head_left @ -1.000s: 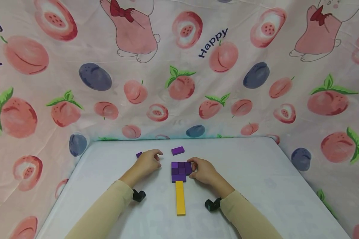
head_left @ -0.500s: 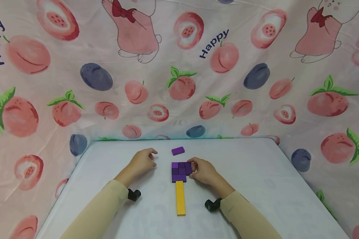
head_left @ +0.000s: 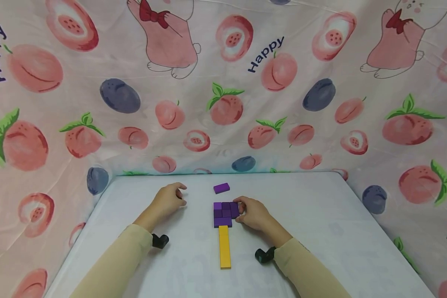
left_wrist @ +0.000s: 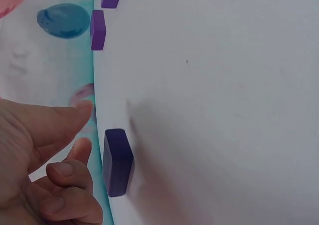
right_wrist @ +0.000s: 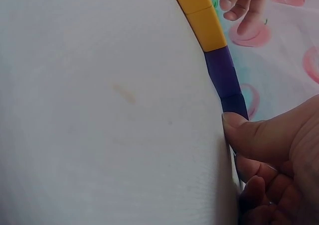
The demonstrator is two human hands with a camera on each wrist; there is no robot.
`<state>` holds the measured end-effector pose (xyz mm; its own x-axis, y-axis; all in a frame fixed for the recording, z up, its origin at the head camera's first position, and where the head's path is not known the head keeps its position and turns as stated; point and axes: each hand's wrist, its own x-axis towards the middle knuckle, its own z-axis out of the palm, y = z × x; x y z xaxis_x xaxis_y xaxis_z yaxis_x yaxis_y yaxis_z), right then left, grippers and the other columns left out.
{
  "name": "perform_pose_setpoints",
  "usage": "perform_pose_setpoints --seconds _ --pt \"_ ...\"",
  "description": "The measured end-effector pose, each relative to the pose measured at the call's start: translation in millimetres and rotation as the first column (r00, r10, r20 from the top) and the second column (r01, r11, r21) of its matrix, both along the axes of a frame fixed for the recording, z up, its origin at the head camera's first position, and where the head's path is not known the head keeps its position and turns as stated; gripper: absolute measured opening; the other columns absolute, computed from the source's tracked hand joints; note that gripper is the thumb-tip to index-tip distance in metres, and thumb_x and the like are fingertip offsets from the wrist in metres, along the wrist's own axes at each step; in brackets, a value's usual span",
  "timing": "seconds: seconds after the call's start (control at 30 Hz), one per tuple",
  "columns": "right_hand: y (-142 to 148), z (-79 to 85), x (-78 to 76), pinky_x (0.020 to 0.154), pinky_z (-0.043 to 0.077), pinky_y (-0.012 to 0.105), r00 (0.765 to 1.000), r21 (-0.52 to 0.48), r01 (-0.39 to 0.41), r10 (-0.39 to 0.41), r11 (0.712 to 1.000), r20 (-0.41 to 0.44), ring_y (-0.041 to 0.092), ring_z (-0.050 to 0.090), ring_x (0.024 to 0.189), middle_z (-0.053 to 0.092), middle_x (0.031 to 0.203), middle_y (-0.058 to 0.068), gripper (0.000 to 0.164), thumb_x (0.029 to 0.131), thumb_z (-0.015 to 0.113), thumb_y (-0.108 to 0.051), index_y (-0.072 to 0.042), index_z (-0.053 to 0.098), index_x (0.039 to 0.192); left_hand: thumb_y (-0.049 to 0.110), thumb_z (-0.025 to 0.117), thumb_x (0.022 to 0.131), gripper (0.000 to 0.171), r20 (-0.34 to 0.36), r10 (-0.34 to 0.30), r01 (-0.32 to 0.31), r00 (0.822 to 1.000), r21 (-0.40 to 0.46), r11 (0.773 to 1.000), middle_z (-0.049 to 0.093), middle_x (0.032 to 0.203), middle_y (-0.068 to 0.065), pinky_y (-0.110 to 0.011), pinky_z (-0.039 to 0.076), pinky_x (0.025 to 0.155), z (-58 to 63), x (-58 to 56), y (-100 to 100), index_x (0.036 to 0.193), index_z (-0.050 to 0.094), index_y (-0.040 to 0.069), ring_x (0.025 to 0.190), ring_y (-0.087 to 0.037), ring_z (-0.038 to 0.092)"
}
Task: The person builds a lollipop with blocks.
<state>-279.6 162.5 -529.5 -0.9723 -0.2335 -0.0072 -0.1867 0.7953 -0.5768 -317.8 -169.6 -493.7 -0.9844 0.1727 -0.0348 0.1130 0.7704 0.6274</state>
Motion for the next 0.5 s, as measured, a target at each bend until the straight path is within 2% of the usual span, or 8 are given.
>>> perform_pose_setpoints --seconds 0.3,0.5 --pt "0 -1.6 -1.2 0.081 0.044 0.035 1.000 0.009 0.007 -0.007 1.000 0.001 0.015 0.054 0.085 0.058 0.086 -0.006 0.060 0.081 0.092 -0.013 -0.018 0.068 0.136 0.013 0.085 0.088 0.051 -0.022 0.012 -0.012 1.000 -0.004 1.000 0.066 0.103 -0.008 -0.048 0.050 0.099 -2.7 -0.5 -14 0.136 0.068 0.006 0.099 -0.026 0.062" --pt "0 -2.9 -2.2 0.083 0.045 0.036 1.000 0.010 0.005 -0.005 1.000 0.000 0.015 0.054 0.086 0.057 0.085 -0.006 0.061 0.081 0.092 -0.014 -0.018 0.068 0.137 0.016 0.086 0.088 0.056 0.004 0.028 -0.028 1.000 -0.011 1.000 0.067 0.106 -0.010 -0.049 0.051 0.098 -3.2 0.8 -21 0.139 0.066 0.006 0.101 -0.028 0.062"
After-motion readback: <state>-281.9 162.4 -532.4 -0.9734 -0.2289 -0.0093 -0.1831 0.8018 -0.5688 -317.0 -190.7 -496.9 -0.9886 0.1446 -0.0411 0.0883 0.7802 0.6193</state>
